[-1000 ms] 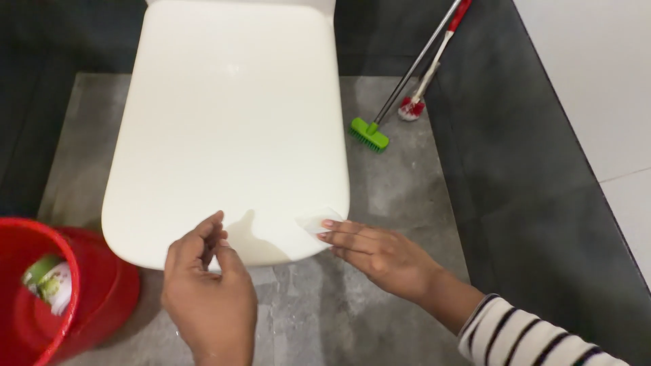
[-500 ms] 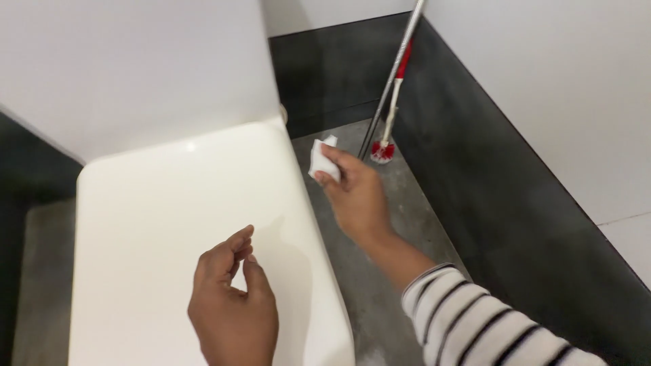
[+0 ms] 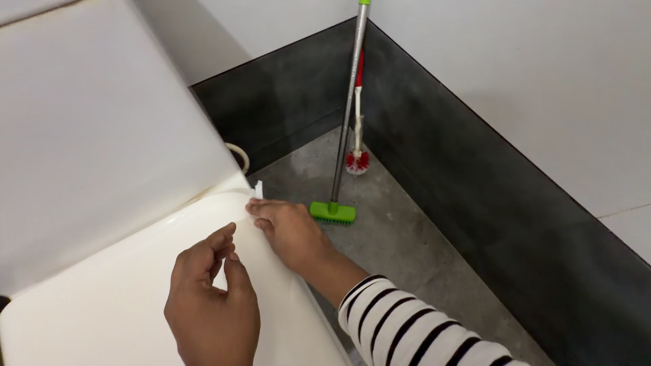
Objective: The person wipes the toilet tank, seat, lid, and rim using a white cloth. They rinse the cloth in a red bucket and continue wiping the exterior surfaces of the toilet.
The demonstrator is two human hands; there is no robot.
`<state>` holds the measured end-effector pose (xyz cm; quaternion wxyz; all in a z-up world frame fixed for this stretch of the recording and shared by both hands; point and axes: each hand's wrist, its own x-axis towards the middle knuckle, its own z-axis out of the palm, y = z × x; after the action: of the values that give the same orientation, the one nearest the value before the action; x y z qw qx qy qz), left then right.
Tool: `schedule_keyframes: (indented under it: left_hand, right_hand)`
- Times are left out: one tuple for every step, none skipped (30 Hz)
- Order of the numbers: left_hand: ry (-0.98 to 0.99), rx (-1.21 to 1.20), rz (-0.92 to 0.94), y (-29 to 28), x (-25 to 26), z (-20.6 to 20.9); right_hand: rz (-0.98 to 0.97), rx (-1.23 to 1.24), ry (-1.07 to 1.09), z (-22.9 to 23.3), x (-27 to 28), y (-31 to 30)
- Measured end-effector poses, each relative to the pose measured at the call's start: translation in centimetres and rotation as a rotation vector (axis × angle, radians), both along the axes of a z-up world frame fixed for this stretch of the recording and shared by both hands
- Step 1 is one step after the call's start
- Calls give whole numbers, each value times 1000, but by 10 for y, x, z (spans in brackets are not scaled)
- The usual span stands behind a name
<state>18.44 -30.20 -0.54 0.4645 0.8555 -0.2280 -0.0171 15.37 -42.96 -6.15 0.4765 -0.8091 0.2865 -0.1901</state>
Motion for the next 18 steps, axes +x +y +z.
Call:
schedule_keyframes:
  left_hand:
    - [-18,14,-5,-3,2,-2]
    - [-36,27,-10,-7,3,-4]
    - [-52,44,-13,-8,2,-5]
    - [-27,38,-13,-9,1,-7]
    - [5,29,-14,-10,0,-8]
    - [38,20,-14,-9,-2,-9]
    - [12,18,-26,-9,-4,-8]
    - [-13,16,-38,-9,-7,-7]
    - [-38,12,-47,-7,-11,-6]
    - [-17,23,-40,-4,-15,-5]
    - [9,40,-30,0,-21,-5]
    - [34,56,-20,5,-28,-4]
    - [44,52,-20,11,-35,-2]
    - [54,48,-19,18,-44,0]
    - [62,41,-19,25,-52,2]
    - [26,6,-35,32,-63,3]
    - [-11,-30,-52,39,-75,4]
    - [-48,-65,-69,47,-87,6]
  right_hand:
    - [-18,39,-3,-1,4,0]
    - [-60,120,34,-1,8,1]
    - [-101,204,74,-1,10,2]
    - [-141,288,113,-1,11,3]
    - [-157,279,107,-1,11,3]
    - [-172,270,100,-2,10,4]
    - [-186,255,85,-1,10,4]
    - [-187,263,108,-1,7,5]
    - [-186,270,131,-2,2,8]
    - [-185,276,153,-3,-5,12]
    - [-188,273,148,-5,-15,17]
    - [-192,271,143,-8,-26,24]
    - [-193,268,136,-8,-37,31]
    - [-198,268,137,-8,-49,40]
    - [-202,265,136,-7,-60,48]
    - [-207,262,135,-6,-71,56]
    - [-206,260,152,-4,-83,64]
    - [-205,258,169,-1,-96,74]
